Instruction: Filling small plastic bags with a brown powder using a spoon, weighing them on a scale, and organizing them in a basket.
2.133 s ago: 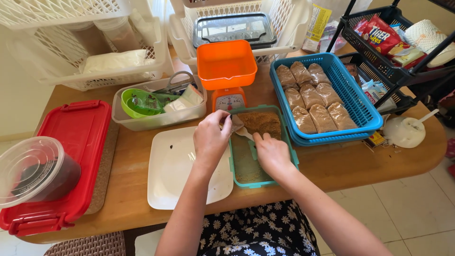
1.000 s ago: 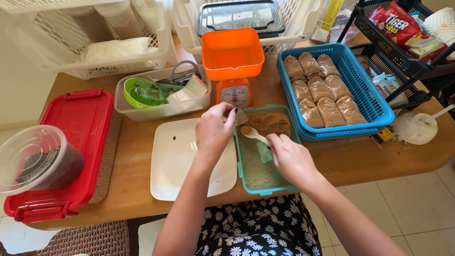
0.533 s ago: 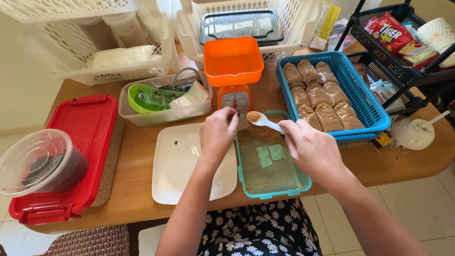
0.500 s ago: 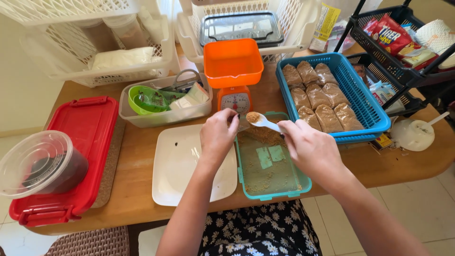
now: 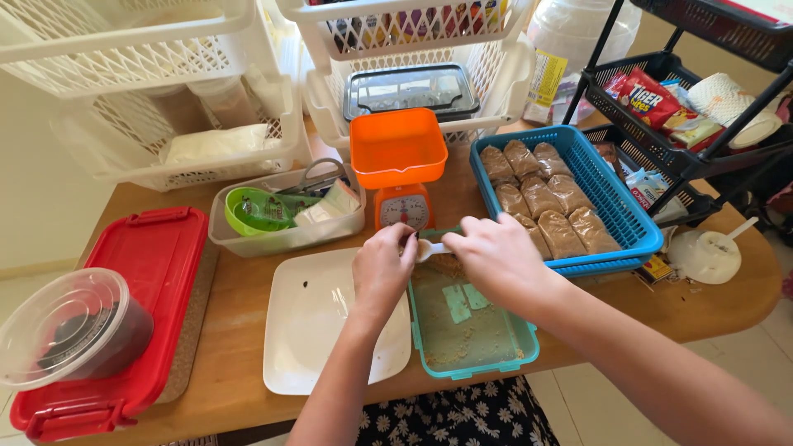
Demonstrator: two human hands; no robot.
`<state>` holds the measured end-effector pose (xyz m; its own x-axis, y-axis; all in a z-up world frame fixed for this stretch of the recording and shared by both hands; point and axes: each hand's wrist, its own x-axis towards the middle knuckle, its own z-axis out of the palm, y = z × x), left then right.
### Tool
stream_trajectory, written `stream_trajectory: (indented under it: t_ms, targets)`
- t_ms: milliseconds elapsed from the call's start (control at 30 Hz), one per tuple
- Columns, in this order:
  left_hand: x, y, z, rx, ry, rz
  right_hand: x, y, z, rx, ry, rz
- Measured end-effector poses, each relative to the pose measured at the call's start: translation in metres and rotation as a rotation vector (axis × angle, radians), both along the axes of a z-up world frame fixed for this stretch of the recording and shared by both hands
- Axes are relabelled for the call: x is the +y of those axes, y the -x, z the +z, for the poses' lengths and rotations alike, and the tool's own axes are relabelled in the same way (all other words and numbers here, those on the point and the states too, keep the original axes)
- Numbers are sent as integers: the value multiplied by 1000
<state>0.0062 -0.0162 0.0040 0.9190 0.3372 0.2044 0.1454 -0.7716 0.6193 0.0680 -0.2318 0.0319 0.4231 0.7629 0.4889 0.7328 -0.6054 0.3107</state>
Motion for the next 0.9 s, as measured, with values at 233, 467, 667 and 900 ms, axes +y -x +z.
stream_trajectory:
  t_ms: [233,467,667,900]
  targets:
    - [8,-1,-3,-22,-1,22,39,4,32,-249,42,123]
    - [14,4,3,-63,37,43,40,11,38,-283,-27,165]
    - [14,8,5,-69,54,45,14,24,41,-237,-18,106]
    - [12,9,3,-58,80,44,-41,41,57,-210,-74,-112]
